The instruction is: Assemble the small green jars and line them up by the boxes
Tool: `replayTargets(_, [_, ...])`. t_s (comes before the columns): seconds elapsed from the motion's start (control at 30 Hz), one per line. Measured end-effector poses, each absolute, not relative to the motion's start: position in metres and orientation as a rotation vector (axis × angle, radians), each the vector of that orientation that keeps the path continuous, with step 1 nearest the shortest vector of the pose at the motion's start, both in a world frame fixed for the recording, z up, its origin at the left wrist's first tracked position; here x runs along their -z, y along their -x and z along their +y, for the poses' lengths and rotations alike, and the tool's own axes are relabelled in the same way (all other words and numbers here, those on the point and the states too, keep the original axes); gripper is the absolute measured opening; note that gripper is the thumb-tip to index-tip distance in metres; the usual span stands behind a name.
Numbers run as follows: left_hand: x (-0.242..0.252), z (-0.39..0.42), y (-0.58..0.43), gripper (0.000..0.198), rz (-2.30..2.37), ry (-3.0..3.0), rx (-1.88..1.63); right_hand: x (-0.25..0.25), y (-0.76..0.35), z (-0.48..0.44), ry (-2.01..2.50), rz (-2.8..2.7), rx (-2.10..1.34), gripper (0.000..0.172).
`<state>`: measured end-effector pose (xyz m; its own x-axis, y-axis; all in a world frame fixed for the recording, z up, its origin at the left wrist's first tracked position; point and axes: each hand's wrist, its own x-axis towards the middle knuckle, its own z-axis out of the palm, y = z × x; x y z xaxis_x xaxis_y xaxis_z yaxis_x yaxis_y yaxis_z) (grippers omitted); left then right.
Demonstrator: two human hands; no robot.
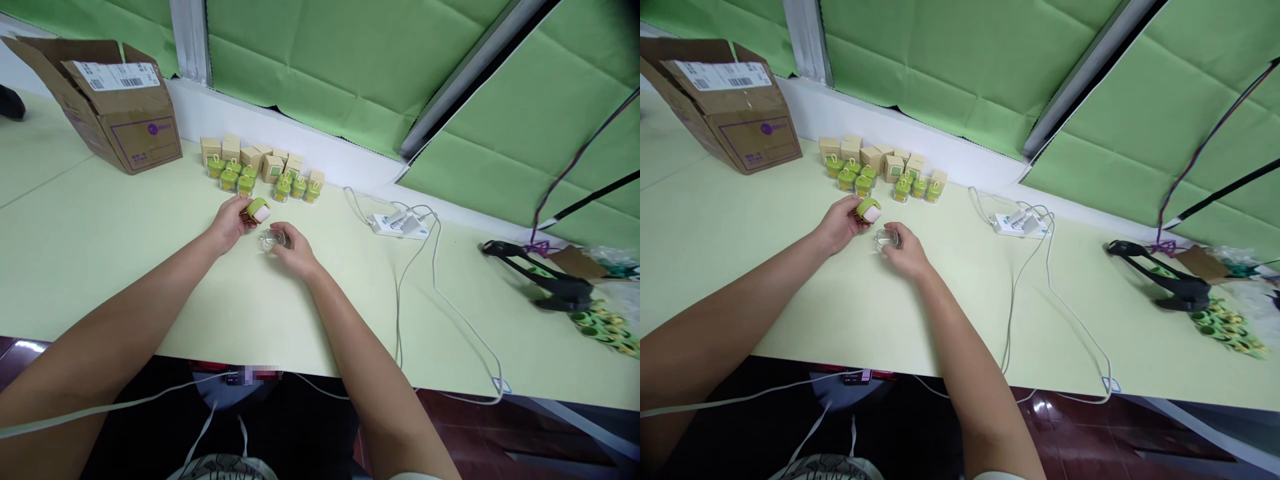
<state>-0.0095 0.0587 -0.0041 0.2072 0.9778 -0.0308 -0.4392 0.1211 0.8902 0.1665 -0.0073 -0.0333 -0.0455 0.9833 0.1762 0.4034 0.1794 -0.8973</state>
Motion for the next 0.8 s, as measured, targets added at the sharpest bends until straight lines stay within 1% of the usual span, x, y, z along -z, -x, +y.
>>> replayTargets(0.2, [0.0035, 0.0581, 0.0087, 0.014, 0.78, -0.891, -1.199, 0.0313, -0.1659, -0.0086, 1.366, -1.612, -0.822, 0.049])
replayTargets(0.47, [0.0029, 0.0565, 0.0086, 0.014, 0.776, -0.912, -1.192, 0.0261, -0.1604, -0.0144, 1.367, -1.658, -0.785, 0.054])
replayTargets(0.8, [0.0028, 0.057, 0.0087, 0.016, 0.792, -0.912, -1.188, 0.0255, -0.1603, -0.0145, 1.385, -1.674, -0.745, 0.049])
